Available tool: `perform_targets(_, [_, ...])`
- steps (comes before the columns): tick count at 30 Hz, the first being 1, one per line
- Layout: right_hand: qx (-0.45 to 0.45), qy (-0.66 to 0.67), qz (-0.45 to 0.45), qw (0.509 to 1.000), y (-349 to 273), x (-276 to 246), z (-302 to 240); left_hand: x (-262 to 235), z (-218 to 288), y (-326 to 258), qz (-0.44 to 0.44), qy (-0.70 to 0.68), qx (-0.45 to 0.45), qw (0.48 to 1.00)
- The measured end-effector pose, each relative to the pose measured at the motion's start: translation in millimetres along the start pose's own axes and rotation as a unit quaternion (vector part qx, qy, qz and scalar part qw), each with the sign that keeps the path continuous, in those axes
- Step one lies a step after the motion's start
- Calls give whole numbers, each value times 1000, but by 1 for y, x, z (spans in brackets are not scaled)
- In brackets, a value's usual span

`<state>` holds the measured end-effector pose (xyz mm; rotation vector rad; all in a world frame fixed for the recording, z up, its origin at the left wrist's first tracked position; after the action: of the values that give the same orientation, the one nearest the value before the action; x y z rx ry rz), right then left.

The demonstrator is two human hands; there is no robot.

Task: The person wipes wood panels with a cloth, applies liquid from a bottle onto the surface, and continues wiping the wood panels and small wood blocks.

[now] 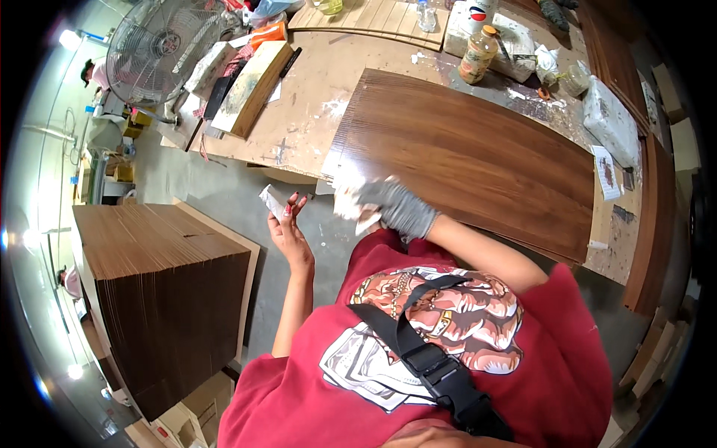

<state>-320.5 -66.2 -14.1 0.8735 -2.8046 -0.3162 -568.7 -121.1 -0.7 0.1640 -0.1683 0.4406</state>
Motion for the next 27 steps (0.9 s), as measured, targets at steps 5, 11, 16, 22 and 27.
perform_targets(5, [-13, -433, 248, 867, 10, -145, -24, -3, -5, 29, -8, -5, -7, 1000])
perform_targets(11, [180, -585, 329, 719, 26, -186, 13, -10, -2, 76, -82, -7, -18, 996])
perform_targets(16, [138, -587, 304, 737, 131, -157, 23, -24, 7, 124, -155, 24, -27, 987])
perform_targets(22, [80, -627, 217, 744, 105, -24, 33, -21, 4, 162, -245, 56, -30, 967])
perform_targets(27, [68, -551, 139, 820, 36, 73, 16, 6, -4, 183, -324, 36, -79, 942])
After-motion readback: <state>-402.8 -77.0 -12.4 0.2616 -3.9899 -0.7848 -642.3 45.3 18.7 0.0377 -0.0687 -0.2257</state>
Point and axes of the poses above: each hand's wrist, its own y-axis towards the middle knuckle, its own x-axis out of the palm, z = x × y, the point moved 3 cm from there along y, towards the middle knuckle, and after that the axes turned 9 degrees about y, right-handed, at the moved point
